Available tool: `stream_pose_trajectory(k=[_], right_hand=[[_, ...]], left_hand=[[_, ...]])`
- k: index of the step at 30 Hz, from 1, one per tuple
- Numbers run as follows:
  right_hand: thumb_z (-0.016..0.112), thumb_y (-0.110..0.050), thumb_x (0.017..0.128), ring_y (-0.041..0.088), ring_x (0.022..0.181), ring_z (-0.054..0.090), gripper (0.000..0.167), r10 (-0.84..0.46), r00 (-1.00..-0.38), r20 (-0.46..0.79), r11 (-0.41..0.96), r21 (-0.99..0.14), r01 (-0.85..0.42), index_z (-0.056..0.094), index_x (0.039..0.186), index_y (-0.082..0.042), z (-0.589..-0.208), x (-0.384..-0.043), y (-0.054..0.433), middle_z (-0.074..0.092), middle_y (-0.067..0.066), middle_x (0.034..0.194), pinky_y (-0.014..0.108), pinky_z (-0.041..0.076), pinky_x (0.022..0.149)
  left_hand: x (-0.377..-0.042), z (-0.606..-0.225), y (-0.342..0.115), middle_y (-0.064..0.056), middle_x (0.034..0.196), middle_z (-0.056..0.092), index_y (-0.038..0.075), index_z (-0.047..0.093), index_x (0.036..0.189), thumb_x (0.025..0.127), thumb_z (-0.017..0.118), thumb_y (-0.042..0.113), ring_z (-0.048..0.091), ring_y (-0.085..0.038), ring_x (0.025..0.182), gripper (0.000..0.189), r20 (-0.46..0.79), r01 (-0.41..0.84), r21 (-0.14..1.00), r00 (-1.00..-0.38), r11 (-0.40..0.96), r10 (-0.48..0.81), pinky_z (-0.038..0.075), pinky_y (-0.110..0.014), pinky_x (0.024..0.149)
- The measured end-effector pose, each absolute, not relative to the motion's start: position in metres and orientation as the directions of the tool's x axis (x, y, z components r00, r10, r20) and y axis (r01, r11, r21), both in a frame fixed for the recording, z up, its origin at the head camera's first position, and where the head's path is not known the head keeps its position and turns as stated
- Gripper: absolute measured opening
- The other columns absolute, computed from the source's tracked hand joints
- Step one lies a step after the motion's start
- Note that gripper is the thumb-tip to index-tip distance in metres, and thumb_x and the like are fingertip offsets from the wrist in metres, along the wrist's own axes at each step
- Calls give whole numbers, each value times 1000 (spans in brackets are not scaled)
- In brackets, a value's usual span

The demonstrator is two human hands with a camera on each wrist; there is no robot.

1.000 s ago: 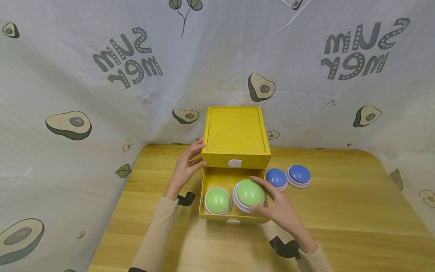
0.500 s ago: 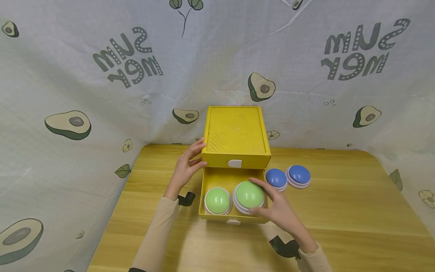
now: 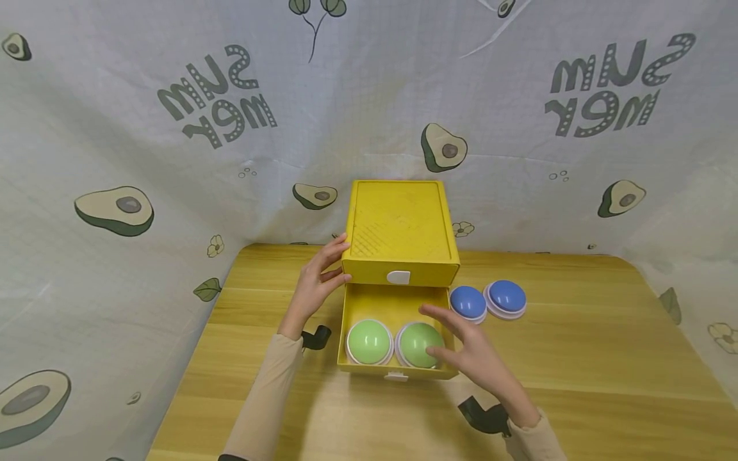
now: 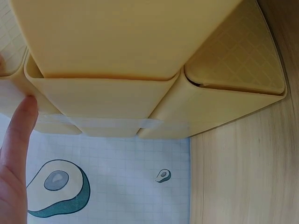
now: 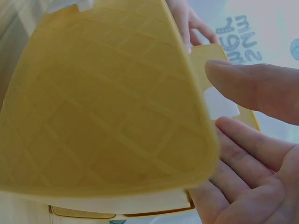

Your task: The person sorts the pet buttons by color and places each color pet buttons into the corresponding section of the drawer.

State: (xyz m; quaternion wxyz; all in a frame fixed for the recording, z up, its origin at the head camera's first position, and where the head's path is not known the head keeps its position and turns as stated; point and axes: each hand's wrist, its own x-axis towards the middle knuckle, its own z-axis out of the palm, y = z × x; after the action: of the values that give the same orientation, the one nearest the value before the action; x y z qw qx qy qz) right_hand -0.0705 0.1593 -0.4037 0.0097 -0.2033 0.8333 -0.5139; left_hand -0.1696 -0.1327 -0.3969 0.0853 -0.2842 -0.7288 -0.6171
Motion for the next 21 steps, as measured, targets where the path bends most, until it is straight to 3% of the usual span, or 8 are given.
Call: stream_pose_trajectory(k=[8,16,21], right_hand=[[70,-3,86,30,126,46,52,-361,-908,215,353,-869,-346,51,134,-2,-407,-71,158,55,12,134,15,31,102],[62,4,89,12,118,54,44,-366,-882,296,270,-874,-405,52,132,0,-405,-67,157,58,15,129,18,39,99],[58,11,89,14,118,55,47,-388,-848,362,177,-874,-454,49,134,2,-400,-61,159,58,15,128,20,42,97]], left_hand=[[-170,-398,-133,-14,150,36,-2,50,133,85,65,-10,46,-37,126,50,473,517,853,-825,74,308,48,-48,93],[-171,-399,-133,-13,150,36,-2,50,133,85,65,-10,46,-37,126,50,469,513,856,-827,73,309,47,-51,92],[-171,-399,-133,-13,150,36,-2,50,133,85,65,-9,46,-37,125,50,468,511,857,-828,70,309,47,-51,92]])
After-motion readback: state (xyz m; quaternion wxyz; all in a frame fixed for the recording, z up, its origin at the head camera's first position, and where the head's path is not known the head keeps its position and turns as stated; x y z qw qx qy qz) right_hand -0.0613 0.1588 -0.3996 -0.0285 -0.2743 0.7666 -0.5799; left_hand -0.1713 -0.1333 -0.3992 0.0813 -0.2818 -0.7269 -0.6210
